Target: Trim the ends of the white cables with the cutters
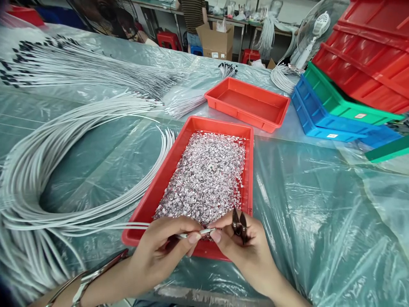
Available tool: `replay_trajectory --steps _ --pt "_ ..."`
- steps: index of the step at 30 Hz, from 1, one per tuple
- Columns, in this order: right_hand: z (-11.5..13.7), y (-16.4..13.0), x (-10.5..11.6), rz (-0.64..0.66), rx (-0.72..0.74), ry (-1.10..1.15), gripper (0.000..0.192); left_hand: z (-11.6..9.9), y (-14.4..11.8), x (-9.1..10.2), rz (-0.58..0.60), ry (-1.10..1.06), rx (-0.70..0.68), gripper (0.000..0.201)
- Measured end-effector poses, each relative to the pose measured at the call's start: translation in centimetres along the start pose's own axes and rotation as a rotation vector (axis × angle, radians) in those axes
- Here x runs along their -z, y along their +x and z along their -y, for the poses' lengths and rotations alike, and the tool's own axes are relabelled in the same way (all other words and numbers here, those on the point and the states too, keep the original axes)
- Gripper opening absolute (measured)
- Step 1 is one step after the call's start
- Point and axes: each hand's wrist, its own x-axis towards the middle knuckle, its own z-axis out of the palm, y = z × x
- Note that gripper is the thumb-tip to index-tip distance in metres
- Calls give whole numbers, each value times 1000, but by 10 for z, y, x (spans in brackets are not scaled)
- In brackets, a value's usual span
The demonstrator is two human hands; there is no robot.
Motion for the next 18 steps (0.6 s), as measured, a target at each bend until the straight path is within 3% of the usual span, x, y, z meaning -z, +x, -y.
replay_trajectory --steps 5,18 --pt "1 1 2 50 -25 35 7 2 -3 0 1 13 8 10" --pt "-6 -1 3 6 -87 53 14 2 -2 -1 12 52 0 10"
